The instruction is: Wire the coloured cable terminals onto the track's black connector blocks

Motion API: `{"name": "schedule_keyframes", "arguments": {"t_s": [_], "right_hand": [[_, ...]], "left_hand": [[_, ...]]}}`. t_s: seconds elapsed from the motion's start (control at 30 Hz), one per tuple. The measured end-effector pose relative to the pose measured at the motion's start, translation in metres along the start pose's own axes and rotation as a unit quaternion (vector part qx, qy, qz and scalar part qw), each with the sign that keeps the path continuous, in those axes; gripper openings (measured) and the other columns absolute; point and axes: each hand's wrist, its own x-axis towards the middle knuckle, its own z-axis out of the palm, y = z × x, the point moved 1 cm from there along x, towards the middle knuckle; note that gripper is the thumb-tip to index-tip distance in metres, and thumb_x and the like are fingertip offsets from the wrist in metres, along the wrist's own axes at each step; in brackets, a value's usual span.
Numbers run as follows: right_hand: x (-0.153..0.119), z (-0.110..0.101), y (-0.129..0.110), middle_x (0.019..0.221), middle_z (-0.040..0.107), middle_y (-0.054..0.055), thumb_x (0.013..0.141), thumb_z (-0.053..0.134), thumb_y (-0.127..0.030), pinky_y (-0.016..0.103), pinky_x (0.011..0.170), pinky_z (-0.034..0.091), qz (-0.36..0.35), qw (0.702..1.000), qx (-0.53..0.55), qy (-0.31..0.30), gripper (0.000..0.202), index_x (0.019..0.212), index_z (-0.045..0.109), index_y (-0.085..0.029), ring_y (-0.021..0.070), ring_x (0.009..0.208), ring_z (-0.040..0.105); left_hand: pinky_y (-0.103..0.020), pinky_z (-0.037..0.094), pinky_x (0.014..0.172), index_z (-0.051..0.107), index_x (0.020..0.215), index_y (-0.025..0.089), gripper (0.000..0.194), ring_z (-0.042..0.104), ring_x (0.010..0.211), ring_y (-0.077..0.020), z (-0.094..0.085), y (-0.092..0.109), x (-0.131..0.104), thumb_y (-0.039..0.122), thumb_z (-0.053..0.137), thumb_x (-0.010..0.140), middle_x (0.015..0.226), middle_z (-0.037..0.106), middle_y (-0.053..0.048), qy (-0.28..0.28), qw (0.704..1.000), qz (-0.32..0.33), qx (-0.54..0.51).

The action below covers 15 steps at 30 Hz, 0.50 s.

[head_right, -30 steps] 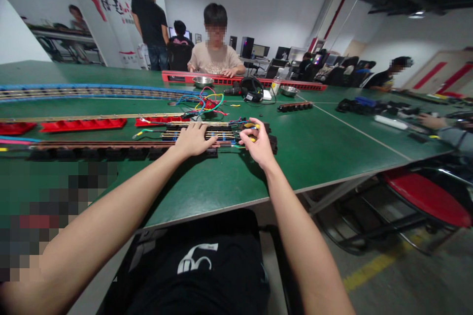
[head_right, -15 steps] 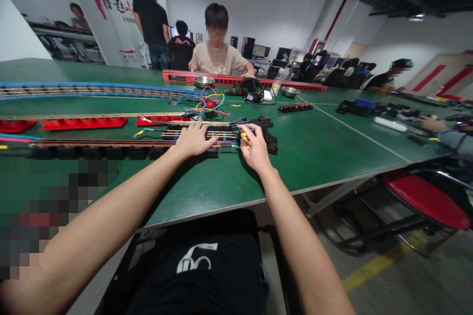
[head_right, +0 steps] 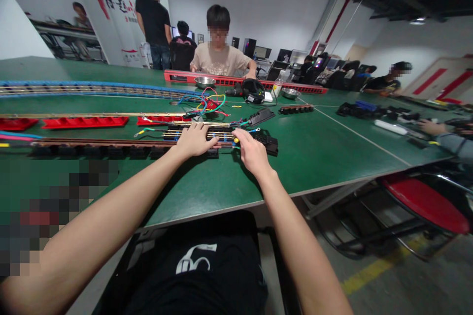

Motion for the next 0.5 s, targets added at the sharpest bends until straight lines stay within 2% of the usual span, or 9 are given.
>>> {"name": "schedule_keyframes", "arguments": {"t_s": [0.13, 0.3, 0.37, 0.5], "right_hand": [[-0.0006, 0.0003, -0.0049, 0.140, 0.056, 0.003, 0.080, 0.040, 0.003, 0.034, 0.094, 0.052, -0.017, 0.998, -0.054, -0.028, 0.058, 0.130, 0.057, -0.022, 0.0202, 0.109, 0.063], [-0.0011, 0.0021, -0.0062, 0.140, 0.057, -0.001, 0.079, 0.043, 0.003, 0.036, 0.080, 0.054, -0.029, 0.989, -0.125, -0.070, 0.060, 0.128, 0.061, -0.027, 0.0200, 0.088, 0.063], [-0.0010, 0.0027, -0.0067, 0.141, 0.056, -0.001, 0.079, 0.043, 0.003, 0.036, 0.077, 0.054, -0.032, 0.986, -0.139, -0.081, 0.060, 0.127, 0.061, -0.028, 0.0205, 0.086, 0.061], [-0.0018, 0.0046, -0.0085, 0.143, 0.053, 0.004, 0.080, 0.041, 0.003, 0.039, 0.081, 0.054, -0.027, 0.987, -0.137, -0.082, 0.062, 0.133, 0.056, -0.025, 0.0231, 0.092, 0.061]], "left_hand": [[-0.051, 0.040, 0.098, 0.051, 0.132, 0.012, 0.070, 0.045, 0.127, -0.0348, 0.0018, -0.0008, 0.0003, 0.063, 0.029, 0.089, 0.137, 0.053, -0.018, 0.009, 1.000, 0.004, -0.003], [-0.049, 0.039, 0.099, 0.050, 0.133, 0.013, 0.070, 0.044, 0.128, -0.0347, 0.0026, -0.0014, 0.0006, 0.063, 0.029, 0.089, 0.139, 0.051, -0.017, 0.004, 1.000, 0.002, -0.002], [-0.048, 0.039, 0.100, 0.049, 0.134, 0.014, 0.070, 0.043, 0.129, -0.0342, 0.0022, -0.0014, 0.0005, 0.064, 0.029, 0.089, 0.139, 0.051, -0.017, 0.001, 1.000, -0.001, -0.002], [-0.048, 0.037, 0.101, 0.048, 0.135, 0.015, 0.071, 0.041, 0.130, -0.0338, 0.0010, -0.0011, 0.0000, 0.064, 0.029, 0.088, 0.141, 0.050, -0.016, -0.007, 1.000, -0.007, -0.005]]}}
